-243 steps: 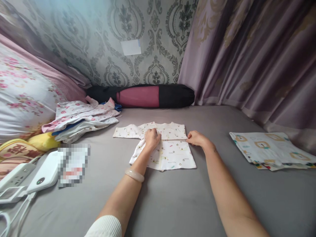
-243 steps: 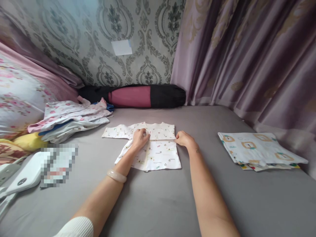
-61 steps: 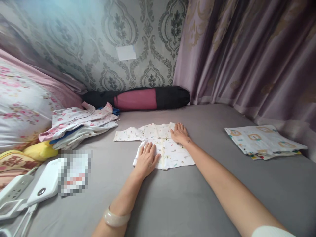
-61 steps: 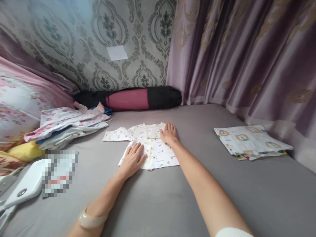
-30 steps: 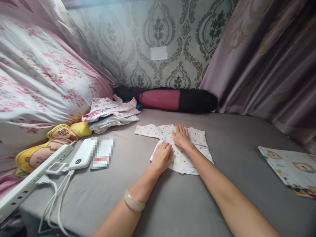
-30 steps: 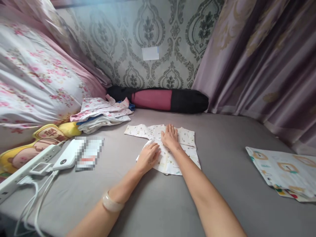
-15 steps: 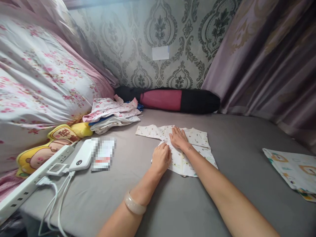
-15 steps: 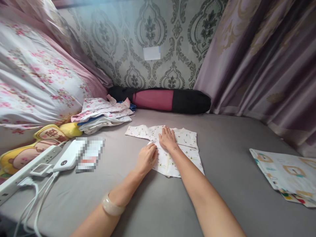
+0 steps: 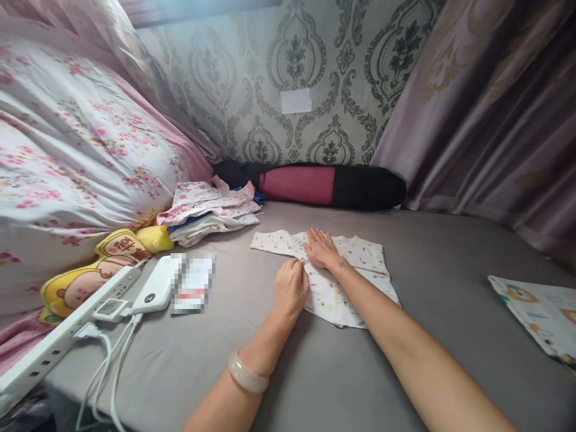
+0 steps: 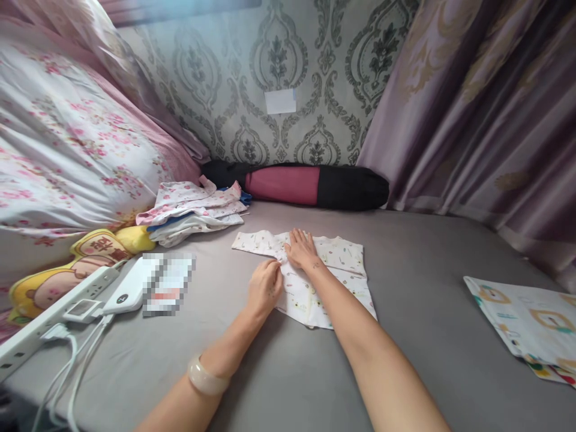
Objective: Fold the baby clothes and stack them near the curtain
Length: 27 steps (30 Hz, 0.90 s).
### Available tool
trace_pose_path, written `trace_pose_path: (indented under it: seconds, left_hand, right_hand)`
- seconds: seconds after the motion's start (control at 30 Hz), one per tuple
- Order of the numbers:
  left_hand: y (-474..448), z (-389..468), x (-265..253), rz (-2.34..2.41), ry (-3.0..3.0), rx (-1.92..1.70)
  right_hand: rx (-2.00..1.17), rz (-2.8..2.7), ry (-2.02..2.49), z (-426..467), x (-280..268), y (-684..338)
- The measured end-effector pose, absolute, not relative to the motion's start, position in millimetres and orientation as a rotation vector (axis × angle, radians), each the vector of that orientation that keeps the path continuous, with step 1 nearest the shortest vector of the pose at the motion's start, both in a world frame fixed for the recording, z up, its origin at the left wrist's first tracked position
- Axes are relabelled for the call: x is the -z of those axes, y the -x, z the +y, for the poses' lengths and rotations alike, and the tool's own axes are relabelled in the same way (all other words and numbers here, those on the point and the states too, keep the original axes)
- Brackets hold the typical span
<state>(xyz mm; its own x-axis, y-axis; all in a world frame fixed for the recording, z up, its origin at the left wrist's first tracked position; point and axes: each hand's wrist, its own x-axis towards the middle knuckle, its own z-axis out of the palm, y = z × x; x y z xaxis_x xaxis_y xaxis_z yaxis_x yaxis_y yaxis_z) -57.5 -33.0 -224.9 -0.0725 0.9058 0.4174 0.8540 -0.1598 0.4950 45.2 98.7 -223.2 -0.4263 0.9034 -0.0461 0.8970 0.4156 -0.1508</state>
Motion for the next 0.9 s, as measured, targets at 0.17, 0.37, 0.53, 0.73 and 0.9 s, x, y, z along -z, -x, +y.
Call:
trace_pose_path:
  seconds: [0.17, 0.37, 0.53, 0.73, 0.9]
  left_hand:
    - [77.0, -19.9, 225.2, 2.124, -1.781, -1.215]
    - [114.0, -2.8, 233.1, 2.227, -1.359, -1.323]
    - [131.6, 5.4, 236.2, 2.202, -1.143, -1.441]
    - [145.5, 18.5, 241.4, 1.957, -0.749, -1.686]
    - [152.9, 22.0, 240.0, 1.783, -0.534, -1.850]
  right_hand:
    - [-0.277, -2.583, 1.673, 94.8, 227.2, -38.5]
    - [-0.265, -2.572, 1.691, 93.9, 229.1, -37.3]
    - [-0.308, -2.619, 1.698, 99.3, 226.4, -37.1]
    - [-0.325, -2.714, 1.667, 113.3, 203.4, -35.2]
    - [-0.092, -2.531, 1.586, 114.2, 181.3, -5.1]
